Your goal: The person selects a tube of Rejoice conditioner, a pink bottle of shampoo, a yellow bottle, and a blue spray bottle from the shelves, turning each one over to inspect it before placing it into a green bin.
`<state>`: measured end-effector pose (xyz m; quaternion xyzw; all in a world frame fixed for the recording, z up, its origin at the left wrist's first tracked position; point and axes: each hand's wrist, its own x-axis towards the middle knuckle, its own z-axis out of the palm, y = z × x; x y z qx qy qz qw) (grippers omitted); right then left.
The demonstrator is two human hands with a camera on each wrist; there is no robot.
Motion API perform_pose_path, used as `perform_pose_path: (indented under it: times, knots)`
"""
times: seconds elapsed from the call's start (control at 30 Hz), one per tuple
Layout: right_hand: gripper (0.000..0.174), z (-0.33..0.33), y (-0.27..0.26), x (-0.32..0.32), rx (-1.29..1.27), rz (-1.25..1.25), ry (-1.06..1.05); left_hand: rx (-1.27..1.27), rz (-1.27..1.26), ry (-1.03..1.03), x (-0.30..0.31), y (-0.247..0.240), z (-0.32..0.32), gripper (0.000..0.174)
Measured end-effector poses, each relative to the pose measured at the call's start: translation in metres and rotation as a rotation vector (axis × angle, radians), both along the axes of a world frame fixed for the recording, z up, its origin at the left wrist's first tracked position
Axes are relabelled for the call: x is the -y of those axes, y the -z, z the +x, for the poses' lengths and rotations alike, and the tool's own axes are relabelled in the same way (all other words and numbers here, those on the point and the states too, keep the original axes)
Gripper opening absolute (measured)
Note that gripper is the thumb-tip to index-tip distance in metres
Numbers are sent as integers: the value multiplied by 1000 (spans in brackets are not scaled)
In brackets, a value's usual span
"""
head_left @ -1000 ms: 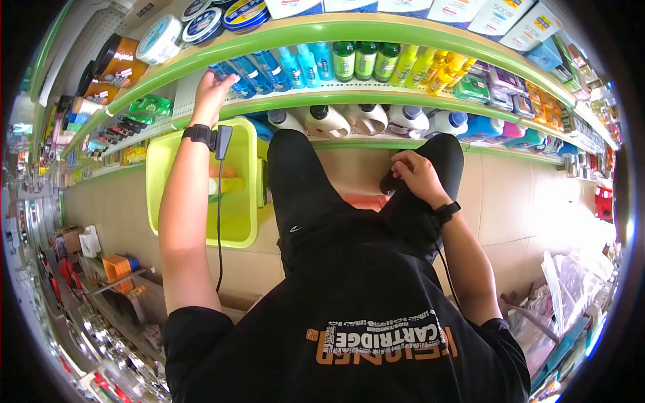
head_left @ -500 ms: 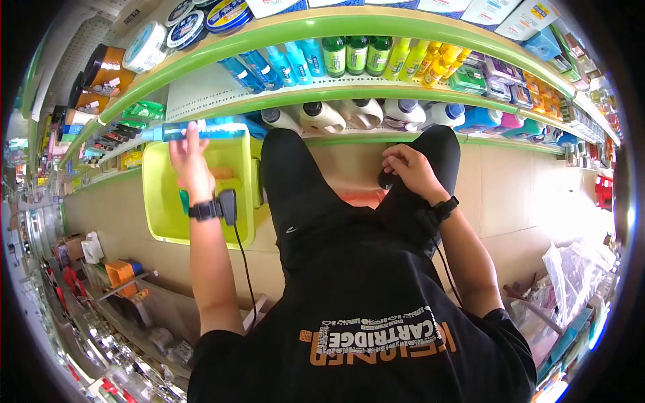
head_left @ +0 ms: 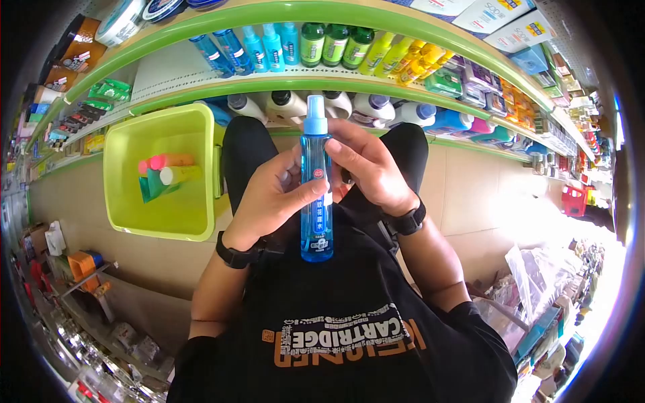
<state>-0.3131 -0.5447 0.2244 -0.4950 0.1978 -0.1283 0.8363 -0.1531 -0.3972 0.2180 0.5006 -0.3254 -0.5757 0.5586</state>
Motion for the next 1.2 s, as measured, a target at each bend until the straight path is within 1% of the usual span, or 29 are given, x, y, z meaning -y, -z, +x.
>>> perform_pose_path:
  times: [0.03, 0.07, 0.1, 0.17, 0.2, 0.23, 0.3, 0.33, 0.37, 0.43, 0.47, 0.5, 0.6, 0.63, 0.7, 0.73, 0.8, 1.0, 1.2]
  knots:
    - [38, -3, -2, 2, -4, 13, -47, -66, -15, 6, 4, -10, -3, 30]
    - [35, -5, -3, 3, 15, 27, -41, -131, -29, 13, 7, -14, -6, 33]
    - [35, -6, -6, 1, 13, 24, -33, -134, -32, 21, 6, -14, -9, 33]
    - [33, -11, -14, -3, 111, -27, 135, -26, -33, 36, 4, -12, -13, 41]
    - [31, -14, -15, 0, 155, -17, 202, 305, 16, 205, 2, -14, -2, 41]
    - [32, -15, -14, 3, 125, -39, 302, 305, 14, 218, 3, -15, -5, 41]
    - [32, -23, -8, 18, 158, -69, 398, 107, 61, 155, -1, -18, -16, 43]
    - [35, -26, -8, 23, 144, -109, 404, 142, 3, 101, -2, -16, -20, 50]
    - [35, -27, -9, 23, 146, -108, 415, 144, 4, 112, -3, -18, -23, 50]
    - [38, -26, -10, 21, 235, -16, 371, 96, -33, 43, -7, -22, -28, 51]
    - [41, -25, -10, 18, 232, 19, 333, 40, 5, 45, -8, -27, -28, 50]
    - [41, -26, -11, 15, 237, 24, 333, 46, 9, 46, -10, -27, -29, 50]
    - [41, -26, -9, 9, 215, 129, 160, 2, 17, 11, -13, -29, -28, 50]
    - [41, -25, -11, 6, 217, 133, 160, 14, 25, 15, -13, -30, -27, 50]
    - [58, -23, -18, 0, 196, 190, 190, 24, 32, 21, -13, -31, -27, 51]
    - [58, -25, -16, 1, 196, 191, 194, 9, 36, 21, -13, -31, -28, 52]
    - [58, -28, -9, 5, 227, 152, 120, -7, 41, 23, -12, -31, -28, 52]
    - [58, -30, -9, 4, 217, 86, 111, -18, 29, 57, -10, -34, -29, 55]
    - [61, -30, -8, 2, 218, 87, 91, -34, 17, 93, -13, -27, -26, 58]
